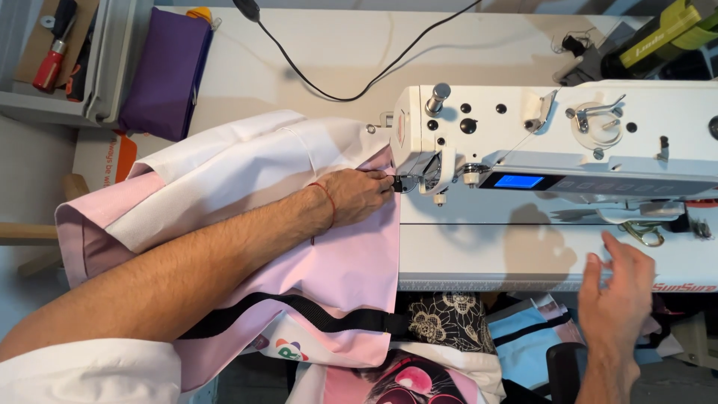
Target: Sewing and trimming a fabric tote bag using an industrial sewing machine.
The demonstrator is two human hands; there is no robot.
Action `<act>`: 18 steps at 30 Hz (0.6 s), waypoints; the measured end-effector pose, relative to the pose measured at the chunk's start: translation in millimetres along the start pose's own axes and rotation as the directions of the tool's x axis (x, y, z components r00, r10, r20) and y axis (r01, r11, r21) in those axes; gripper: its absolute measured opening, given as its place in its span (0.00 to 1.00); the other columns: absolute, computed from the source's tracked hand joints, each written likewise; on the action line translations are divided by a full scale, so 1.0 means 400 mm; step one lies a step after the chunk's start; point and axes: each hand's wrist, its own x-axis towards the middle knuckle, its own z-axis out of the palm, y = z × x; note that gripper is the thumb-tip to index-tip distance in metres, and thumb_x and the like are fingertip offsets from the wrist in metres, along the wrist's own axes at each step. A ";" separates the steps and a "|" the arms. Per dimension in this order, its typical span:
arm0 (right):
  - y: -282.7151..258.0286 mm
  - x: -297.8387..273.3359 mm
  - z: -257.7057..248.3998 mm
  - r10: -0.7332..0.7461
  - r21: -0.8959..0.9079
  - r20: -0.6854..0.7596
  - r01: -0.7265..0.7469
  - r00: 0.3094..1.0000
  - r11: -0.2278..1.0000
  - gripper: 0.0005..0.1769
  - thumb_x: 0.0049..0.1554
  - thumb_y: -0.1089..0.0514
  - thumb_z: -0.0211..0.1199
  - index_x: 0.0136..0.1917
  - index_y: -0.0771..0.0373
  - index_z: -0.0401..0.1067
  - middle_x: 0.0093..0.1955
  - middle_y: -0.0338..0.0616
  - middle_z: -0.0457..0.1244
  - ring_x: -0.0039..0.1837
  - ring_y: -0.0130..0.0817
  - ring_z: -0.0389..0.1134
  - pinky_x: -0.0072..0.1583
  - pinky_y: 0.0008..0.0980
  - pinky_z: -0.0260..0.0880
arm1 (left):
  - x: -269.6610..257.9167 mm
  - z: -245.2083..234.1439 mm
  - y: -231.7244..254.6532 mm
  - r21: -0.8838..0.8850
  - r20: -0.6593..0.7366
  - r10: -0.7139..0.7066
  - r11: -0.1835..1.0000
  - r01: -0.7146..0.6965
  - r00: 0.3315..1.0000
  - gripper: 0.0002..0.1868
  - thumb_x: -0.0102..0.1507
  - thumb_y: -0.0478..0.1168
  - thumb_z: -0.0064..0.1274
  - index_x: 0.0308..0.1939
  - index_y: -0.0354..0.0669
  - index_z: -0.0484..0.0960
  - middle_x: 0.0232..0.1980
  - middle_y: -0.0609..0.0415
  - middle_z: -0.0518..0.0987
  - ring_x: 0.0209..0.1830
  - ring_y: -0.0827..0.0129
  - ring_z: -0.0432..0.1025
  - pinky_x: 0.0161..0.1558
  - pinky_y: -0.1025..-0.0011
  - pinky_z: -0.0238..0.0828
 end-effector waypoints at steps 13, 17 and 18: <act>0.003 0.044 0.029 -0.276 -0.094 -0.004 0.275 0.961 0.957 0.29 0.65 0.69 0.60 0.78 0.73 0.62 0.78 0.62 0.53 0.82 0.59 0.54 0.71 0.48 0.67 | 0.002 0.010 -0.010 0.019 -0.092 0.018 1.000 -0.016 0.996 0.17 0.64 0.37 0.41 0.51 0.33 0.78 0.64 0.45 0.74 0.66 0.60 0.69 0.64 0.68 0.69; 0.029 0.053 0.059 -0.295 -0.144 -0.002 0.292 0.955 0.946 0.20 0.66 0.72 0.55 0.70 0.69 0.72 0.69 0.56 0.63 0.75 0.52 0.64 0.73 0.46 0.68 | 0.000 0.004 -0.007 -0.033 -0.047 -0.002 0.999 0.001 0.999 0.16 0.65 0.36 0.40 0.52 0.34 0.78 0.63 0.44 0.74 0.66 0.58 0.69 0.62 0.66 0.70; 0.031 0.058 0.067 -0.277 -0.144 0.031 0.279 0.960 0.950 0.20 0.64 0.72 0.55 0.68 0.69 0.74 0.67 0.56 0.65 0.73 0.52 0.67 0.71 0.46 0.69 | 0.000 0.003 -0.008 -0.006 -0.054 0.002 1.000 -0.002 0.999 0.16 0.64 0.35 0.40 0.52 0.33 0.78 0.62 0.44 0.74 0.65 0.58 0.70 0.62 0.67 0.71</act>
